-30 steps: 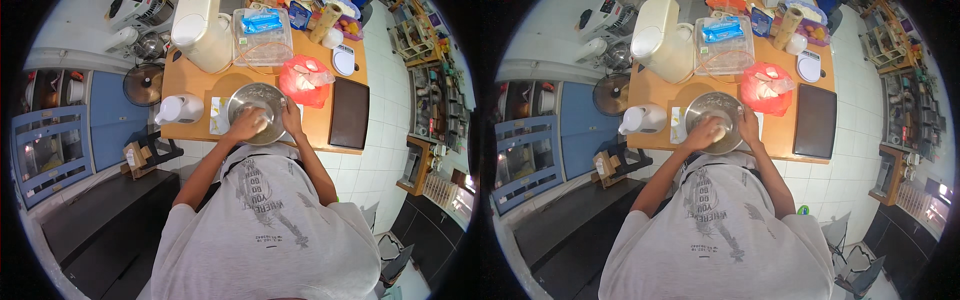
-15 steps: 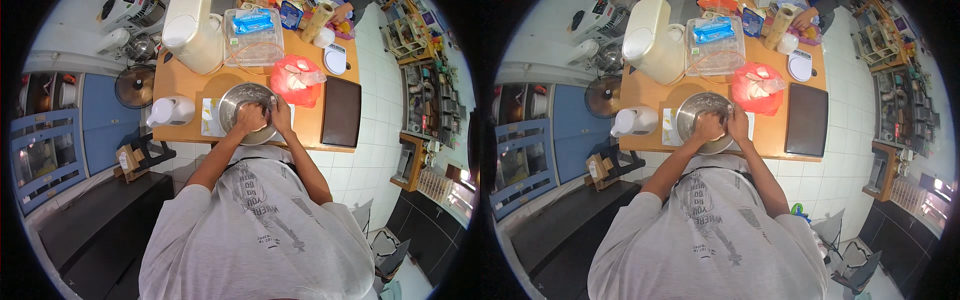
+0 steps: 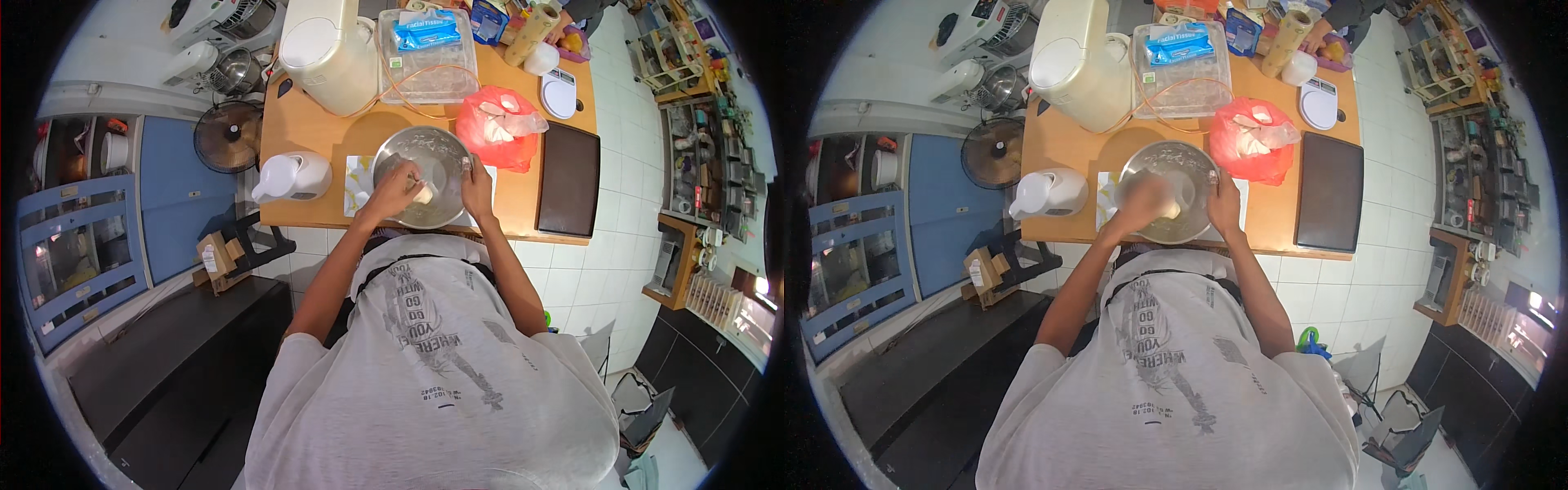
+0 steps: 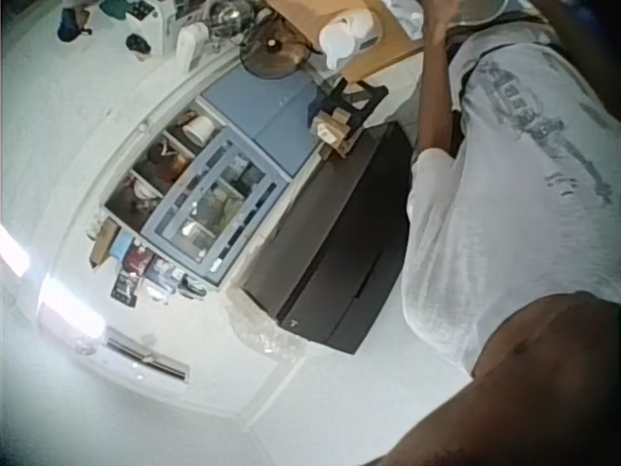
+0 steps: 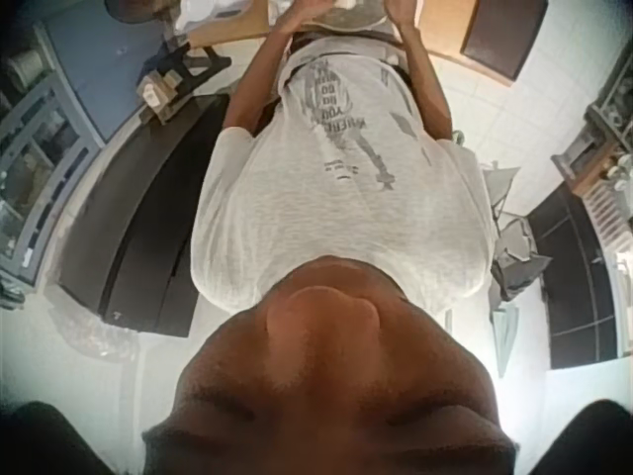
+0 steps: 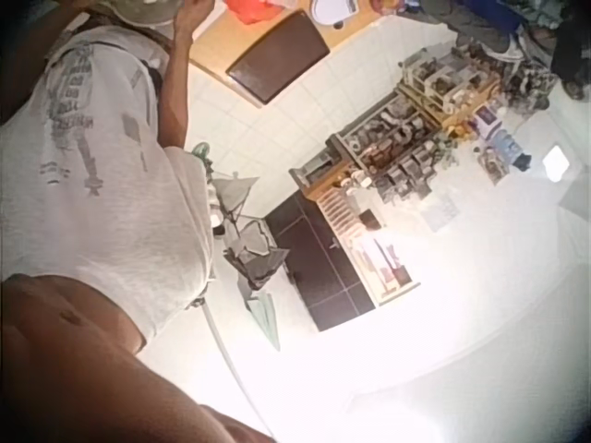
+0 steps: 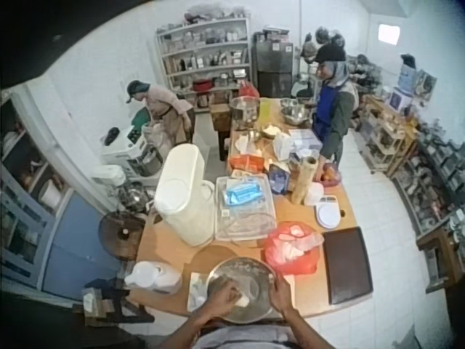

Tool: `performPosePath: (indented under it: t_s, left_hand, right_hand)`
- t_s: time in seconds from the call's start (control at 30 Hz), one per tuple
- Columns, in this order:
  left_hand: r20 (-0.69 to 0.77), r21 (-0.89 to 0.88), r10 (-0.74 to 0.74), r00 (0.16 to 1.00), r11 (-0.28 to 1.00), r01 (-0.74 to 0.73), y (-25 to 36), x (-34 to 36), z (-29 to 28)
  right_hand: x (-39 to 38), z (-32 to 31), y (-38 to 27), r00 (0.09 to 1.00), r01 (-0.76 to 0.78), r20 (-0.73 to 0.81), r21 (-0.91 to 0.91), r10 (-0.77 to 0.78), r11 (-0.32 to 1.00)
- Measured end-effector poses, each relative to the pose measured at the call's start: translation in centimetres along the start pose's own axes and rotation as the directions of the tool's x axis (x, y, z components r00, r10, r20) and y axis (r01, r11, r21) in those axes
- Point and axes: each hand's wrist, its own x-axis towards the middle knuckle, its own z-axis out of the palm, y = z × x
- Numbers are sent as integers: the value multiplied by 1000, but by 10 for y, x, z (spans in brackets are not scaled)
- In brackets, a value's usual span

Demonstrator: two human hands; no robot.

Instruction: The person kneads dough in a metal bowl on a kitchen table, using their hands to press and fold the dough repeatedly.

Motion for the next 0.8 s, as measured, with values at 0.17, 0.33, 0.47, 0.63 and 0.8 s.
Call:
performPosePath:
  t_s: [0.17, 0.33, 0.47, 0.63, 0.8]
  left_hand:
    - [319, 284, -64, 946, 958, -31, 32, -19, -19]
    - [442, 466, -64, 895, 869, -168, 34, -21, -11]
    - [358, 586, -27, 933, 784, -203, 20, -7, 12]
    - [343, 575, -72, 937, 805, -148, 4, 28, 36]
    - [304, 588, -227, 925, 809, 5, 17, 44, 35]
  right_hand:
    - [-3, -3, -15, 995, -88, 43, 18, 87, 996]
    - [-6, 6, -12, 1000, 2, -23, -19, -3, 1000]
    - [-2, 12, -13, 999, -22, -36, -57, 20, 998]
    - [-5, 10, -27, 991, -135, -27, -130, 132, 982]
    - [-14, 15, -16, 990, -71, -127, -112, 57, 991]
